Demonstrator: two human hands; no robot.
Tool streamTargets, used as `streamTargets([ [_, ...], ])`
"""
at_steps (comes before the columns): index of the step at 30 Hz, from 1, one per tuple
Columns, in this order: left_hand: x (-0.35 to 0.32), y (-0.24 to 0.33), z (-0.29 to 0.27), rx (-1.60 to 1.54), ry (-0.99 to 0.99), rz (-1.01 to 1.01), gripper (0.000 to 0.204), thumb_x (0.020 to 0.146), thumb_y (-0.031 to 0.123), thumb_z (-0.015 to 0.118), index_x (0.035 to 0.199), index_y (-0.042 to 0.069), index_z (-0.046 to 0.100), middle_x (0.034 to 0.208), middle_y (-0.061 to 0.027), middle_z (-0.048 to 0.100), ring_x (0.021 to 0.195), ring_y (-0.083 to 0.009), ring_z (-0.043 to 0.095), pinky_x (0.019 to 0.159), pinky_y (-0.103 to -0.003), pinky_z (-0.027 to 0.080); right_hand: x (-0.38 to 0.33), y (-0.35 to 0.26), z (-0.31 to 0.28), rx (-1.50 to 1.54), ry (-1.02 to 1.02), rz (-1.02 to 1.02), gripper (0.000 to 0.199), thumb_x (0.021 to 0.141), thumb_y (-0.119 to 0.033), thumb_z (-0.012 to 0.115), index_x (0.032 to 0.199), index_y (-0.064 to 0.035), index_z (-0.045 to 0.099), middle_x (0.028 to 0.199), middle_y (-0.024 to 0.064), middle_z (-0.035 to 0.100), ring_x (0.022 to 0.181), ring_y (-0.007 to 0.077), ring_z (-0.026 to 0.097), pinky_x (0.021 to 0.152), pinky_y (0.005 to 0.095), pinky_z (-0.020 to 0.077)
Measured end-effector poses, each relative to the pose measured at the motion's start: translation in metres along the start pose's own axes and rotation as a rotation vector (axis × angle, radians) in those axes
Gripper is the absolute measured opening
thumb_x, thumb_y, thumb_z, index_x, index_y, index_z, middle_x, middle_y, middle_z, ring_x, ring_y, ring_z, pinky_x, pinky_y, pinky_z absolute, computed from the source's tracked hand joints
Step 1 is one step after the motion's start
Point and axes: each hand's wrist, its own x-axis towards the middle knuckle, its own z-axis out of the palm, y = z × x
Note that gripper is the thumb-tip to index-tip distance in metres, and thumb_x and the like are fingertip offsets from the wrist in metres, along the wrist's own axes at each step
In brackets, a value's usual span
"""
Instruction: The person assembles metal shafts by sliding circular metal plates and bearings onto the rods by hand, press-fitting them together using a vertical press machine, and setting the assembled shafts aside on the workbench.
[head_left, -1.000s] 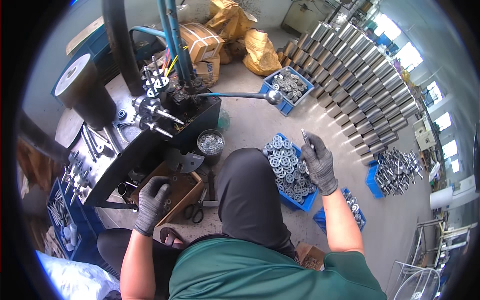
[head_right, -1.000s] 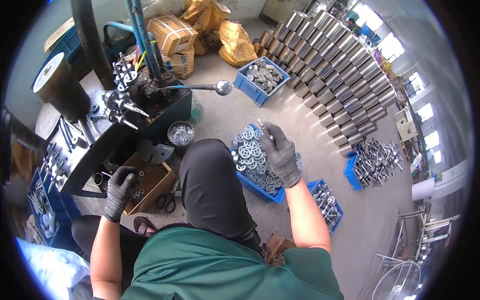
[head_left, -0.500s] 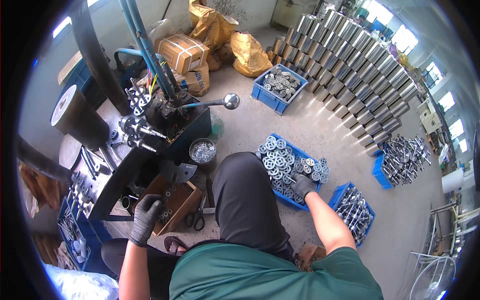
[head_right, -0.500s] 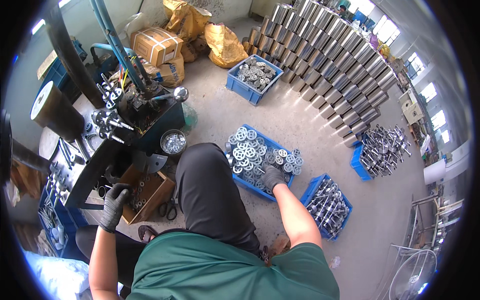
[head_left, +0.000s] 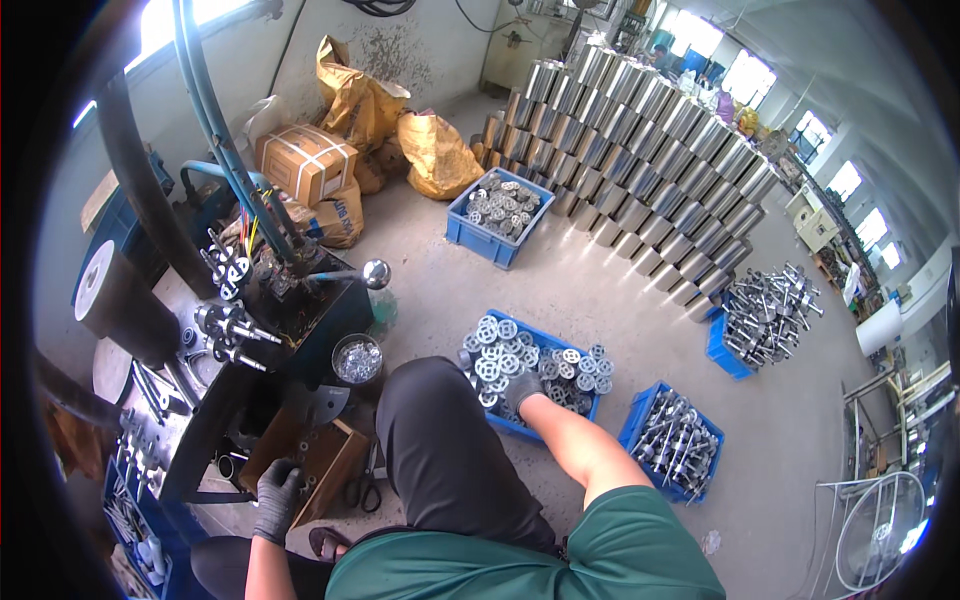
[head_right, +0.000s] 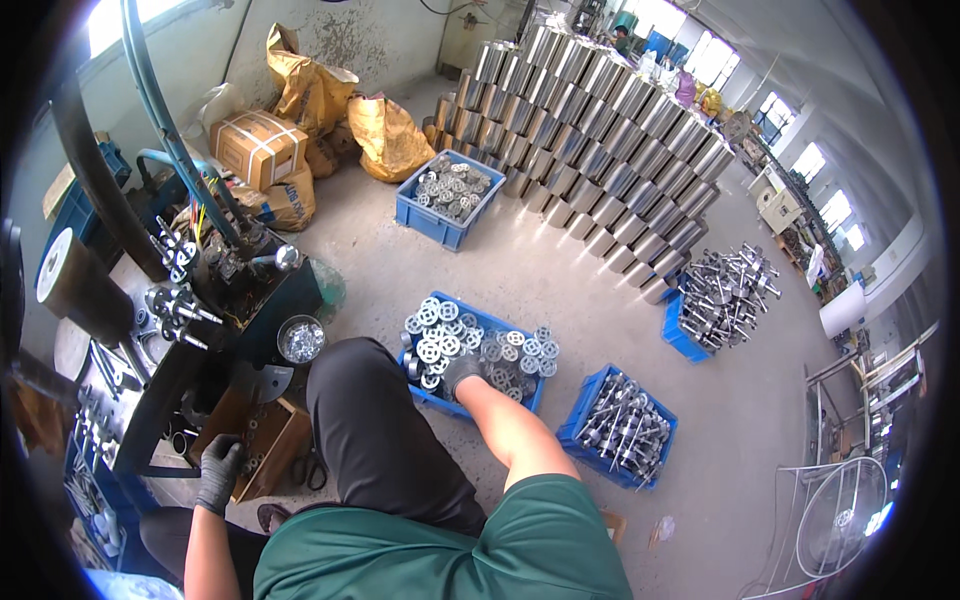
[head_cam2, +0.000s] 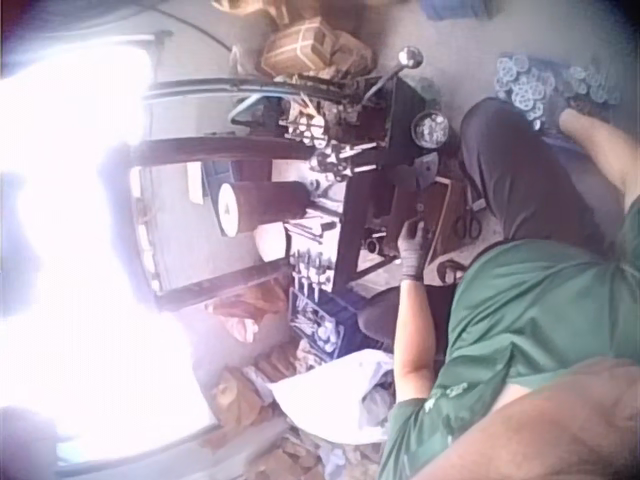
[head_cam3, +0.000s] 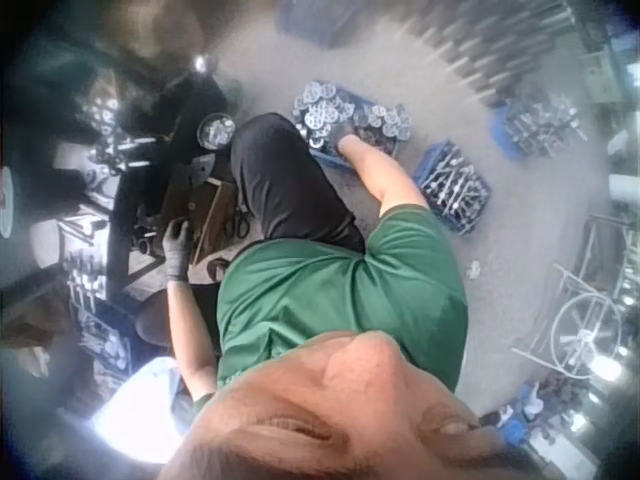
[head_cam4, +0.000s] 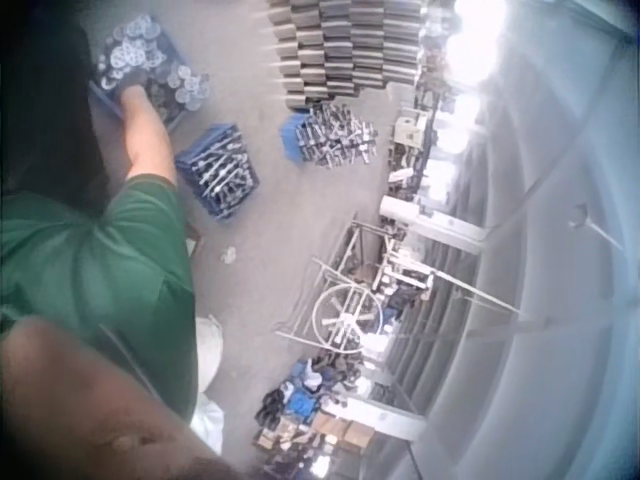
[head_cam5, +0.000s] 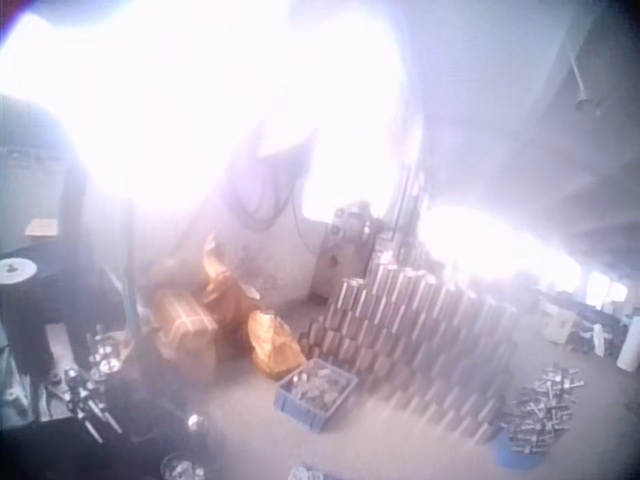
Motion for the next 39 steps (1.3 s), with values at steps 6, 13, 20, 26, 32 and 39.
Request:
streamTargets([
  [6,0.003,-0.008,-0.001,0.158,0.005,0.029,0.013,0.094,0.004,0.065,0.105,-0.002,0.068,0.091,-0.0094,0.070,0.086,-0.0188,0.068,0.080,-0.033,0.053,-0.001,0.019,0.008,0.038,0.008,0.013,0.031,0.097,-0.024,0.055,0.113,-0.0153,0.080,0.116,0.0126,0.077,0.108,0.0300,0.075,0.085,0.0500,0.0571],
  [13,0.002,-0.008,0.007,0.180,0.028,0.028,0.016,0.092,0.005,0.069,0.106,-0.003,0.070,0.093,-0.0131,0.073,0.083,-0.0204,0.070,0.080,-0.034,0.056,0.004,0.013,0.020,0.063,-0.008,0.079,0.029,0.096,-0.026,0.056,0.110,-0.0172,0.081,0.116,0.0080,0.078,0.107,0.0250,0.075,0.081,0.0467,0.0561],
  [20,-0.001,-0.008,0.002,0.257,-0.003,0.024,0.020,0.092,0.010,0.071,0.107,-0.003,0.071,0.095,-0.0164,0.075,0.086,-0.0251,0.072,0.081,-0.038,0.057,0.028,0.007,0.041,0.098,0.002,0.209,0.030,0.099,-0.025,0.053,0.111,-0.0186,0.080,0.120,0.0070,0.077,0.110,0.0252,0.074,0.081,0.0461,0.0557],
  [26,-0.010,0.034,0.010,0.434,0.005,0.173,0.023,0.090,0.019,0.072,0.103,0.000,0.073,0.100,-0.0216,0.075,0.094,-0.0366,0.073,0.085,-0.043,0.057,0.021,0.027,0.046,0.200,-0.097,0.240,0.048,0.091,-0.047,0.062,0.121,-0.0126,0.077,0.129,0.0133,0.072,0.121,0.0309,0.069,0.098,0.0512,0.0543],
  [32,-0.028,0.048,-0.002,0.594,-0.032,0.206,0.026,0.090,0.025,0.072,0.104,0.002,0.074,0.099,-0.0226,0.072,0.094,-0.0405,0.070,0.084,-0.047,0.056,-0.045,0.055,0.008,0.585,0.021,0.325,0.083,0.082,-0.073,0.063,0.129,-0.0051,0.070,0.134,0.0200,0.068,0.128,0.0359,0.063,0.107,0.0482,0.0494],
  [39,-0.051,0.089,0.002,0.508,-0.101,0.272,0.038,0.096,0.037,0.065,0.115,0.005,0.070,0.108,-0.0217,0.071,0.104,-0.0408,0.068,0.091,-0.049,0.054,-0.117,0.064,0.042,2.026,0.278,0.059,0.044,0.090,-0.043,0.071,0.120,-0.0108,0.070,0.093,0.0128,0.072,0.079,0.0165,0.065,0.063,0.0313,0.0529],
])
